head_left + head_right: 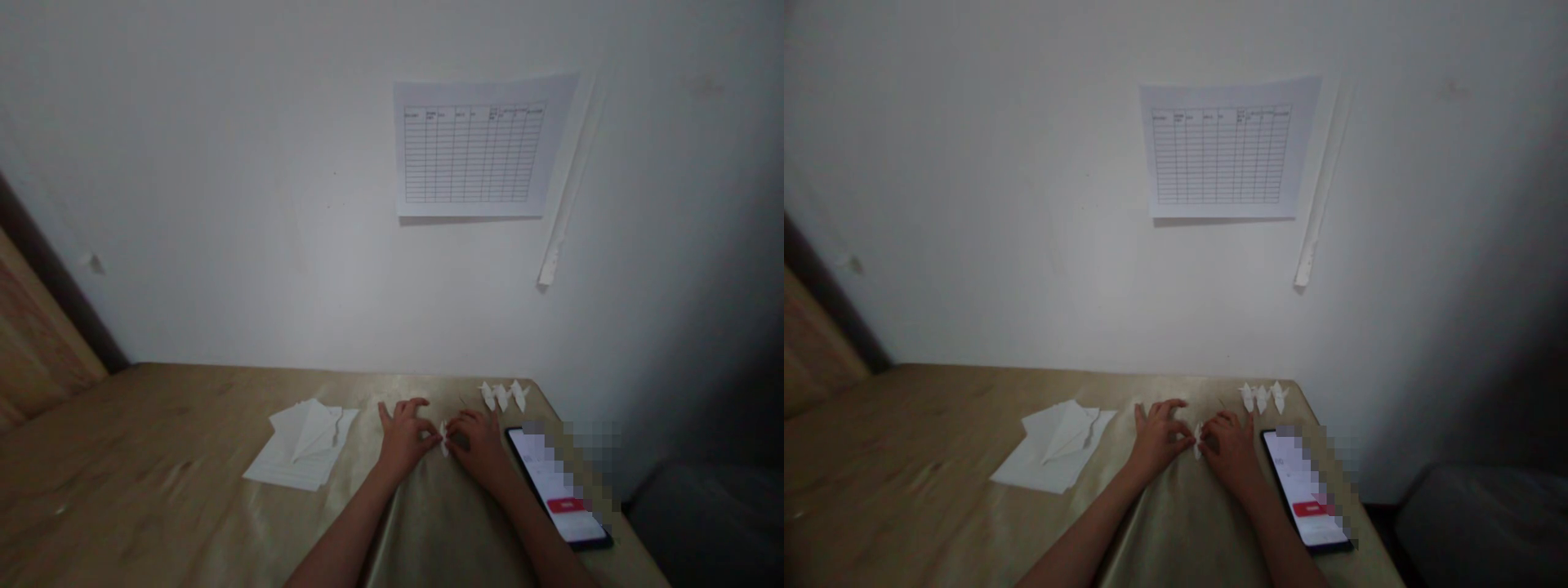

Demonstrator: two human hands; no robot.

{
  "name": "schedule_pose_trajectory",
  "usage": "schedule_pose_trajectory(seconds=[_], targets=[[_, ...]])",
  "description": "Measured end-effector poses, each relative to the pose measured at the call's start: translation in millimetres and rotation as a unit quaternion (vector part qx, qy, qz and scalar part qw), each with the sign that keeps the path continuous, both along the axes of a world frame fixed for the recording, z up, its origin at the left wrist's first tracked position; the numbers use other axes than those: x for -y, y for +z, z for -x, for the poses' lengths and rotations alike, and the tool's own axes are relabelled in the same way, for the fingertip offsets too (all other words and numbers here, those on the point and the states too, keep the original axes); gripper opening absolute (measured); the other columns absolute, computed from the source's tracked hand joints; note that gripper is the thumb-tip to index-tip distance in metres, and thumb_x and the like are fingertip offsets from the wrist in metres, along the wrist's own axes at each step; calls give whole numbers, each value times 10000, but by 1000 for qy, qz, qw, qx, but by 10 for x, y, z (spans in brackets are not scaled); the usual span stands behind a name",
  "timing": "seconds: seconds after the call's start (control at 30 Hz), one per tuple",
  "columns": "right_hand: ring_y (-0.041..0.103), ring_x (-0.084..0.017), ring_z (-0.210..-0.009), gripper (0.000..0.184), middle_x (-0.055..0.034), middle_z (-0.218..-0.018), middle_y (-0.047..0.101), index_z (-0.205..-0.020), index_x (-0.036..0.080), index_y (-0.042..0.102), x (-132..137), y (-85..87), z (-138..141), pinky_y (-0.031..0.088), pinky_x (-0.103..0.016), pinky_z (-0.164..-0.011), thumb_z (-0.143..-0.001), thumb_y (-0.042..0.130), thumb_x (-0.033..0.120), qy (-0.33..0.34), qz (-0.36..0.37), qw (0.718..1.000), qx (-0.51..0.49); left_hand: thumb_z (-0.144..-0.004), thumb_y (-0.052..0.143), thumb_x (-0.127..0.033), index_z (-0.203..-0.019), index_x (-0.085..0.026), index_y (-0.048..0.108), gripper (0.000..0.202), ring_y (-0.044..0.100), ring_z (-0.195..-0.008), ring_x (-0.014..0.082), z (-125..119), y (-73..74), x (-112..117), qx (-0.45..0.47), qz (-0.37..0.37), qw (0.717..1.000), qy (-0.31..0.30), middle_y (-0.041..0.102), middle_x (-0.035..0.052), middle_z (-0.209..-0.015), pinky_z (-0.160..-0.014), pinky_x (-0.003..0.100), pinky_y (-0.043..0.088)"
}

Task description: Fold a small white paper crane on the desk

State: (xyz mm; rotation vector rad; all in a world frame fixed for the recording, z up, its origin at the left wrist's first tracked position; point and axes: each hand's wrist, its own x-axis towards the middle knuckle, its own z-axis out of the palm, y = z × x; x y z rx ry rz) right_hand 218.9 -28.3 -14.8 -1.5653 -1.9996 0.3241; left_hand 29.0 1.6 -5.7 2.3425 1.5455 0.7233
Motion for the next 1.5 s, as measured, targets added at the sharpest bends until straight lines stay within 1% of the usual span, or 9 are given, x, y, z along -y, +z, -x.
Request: schedule_pose_trajectory(seconds=[0.17, 0.37, 0.53, 0.7, 0.93, 1.07, 1.2, 1.4, 1.5], targets=[[561, -277, -1244, 123, -27, -1151, 718, -933, 274, 722, -36, -51, -10, 52, -642, -1195, -855, 628, 273, -17, -2, 1000, -14, -782, 802, -411, -887, -386, 784, 109, 480, -1337, 311, -14, -5, 7, 1, 13, 1000, 21, 589, -7, -1389, -1140, 789, -32], [540, -308, -1235, 242, -81, -1166, 707, -1036, 258, 759, -125, -170, -56, 305, -515, -1128, -812, 700, 329, -67, -36, 997, -7, -754, 819, -424, -998, -424, 779, 248, 447, -1373, 341, -13, -35, -12, -2, 27, 999, 34, 563, 23, -1443, -1134, 800, -5], [490, -321, -1295, 189, -56, -1208, 699, -961, 315, 788, -150, -241, -41, 293, -518, -1135, -795, 699, 290, -70, -48, 996, -20, -757, 819, -386, -1007, -475, 773, 269, 420, -1394, 361, -31, -40, -12, -3, 36, 999, 24, 527, 12, -1500, -1109, 828, 3], [504, -311, -1297, 242, -50, -1164, 724, -990, 283, 768, -148, -200, -24, 272, -524, -1150, -760, 698, 256, -55, -33, 996, -60, -762, 815, -334, -975, -450, 782, 245, 443, -1381, 339, -52, -25, -14, 33, 43, 998, 28, 563, -4, -1463, -1132, 805, 6], [647, -254, -1090, 226, -27, -1002, 745, -964, 248, 709, -153, -175, 0, 91, -593, -1208, -748, 651, 222, -42, -40, 989, -137, -776, 805, -261, -859, -363, 791, 132, 482, -1347, 300, -81, 7, -6, 113, 29, 993, 34, 617, -1, -1381, -1171, 752, 74], [664, -242, -1006, 149, -30, -949, 747, -898, 236, 673, -181, -175, -3, 124, -577, -1210, -761, 656, 293, -49, -46, 981, -184, -777, 811, -273, -827, -335, 796, 81, 514, -1314, 292, -92, 11, -15, 151, 17, 988, 20, 638, 16, -1348, -1183, 700, 177], [632, -261, -1123, 140, -54, -1051, 747, -891, 260, 714, -167, -132, 3, 128, -564, -1219, -808, 643, 347, -42, -68, 975, -206, -797, 797, -302, -861, -351, 805, 81, 535, -1292, 267, -99, -6, -25, 185, -7, 983, -9, 644, 14, -1336, -1193, 613, 264], [598, -290, -1199, 166, -85, -1111, 743, -900, 282, 791, -149, -87, 25, 325, -538, -1140, -777, 689, 331, -42, -59, 972, -223, -790, 802, -293, -845, -332, 800, 67, 537, -1276, 266, -95, 30, -5, 182, -4, 983, 24, 642, 13, -1332, -1197, 604, 249], [617, -276, -1169, 164, -79, -1111, 748, -890, 284, 795, -160, -110, 22, 325, -535, -1150, -782, 680, 331, -34, -50, 970, -234, -770, 822, -291, -838, -334, 799, 84, 534, -1281, 267, -94, 59, 11, 177, 3, 984, 35, 639, 7, -1333, -1203, 608, 230]])
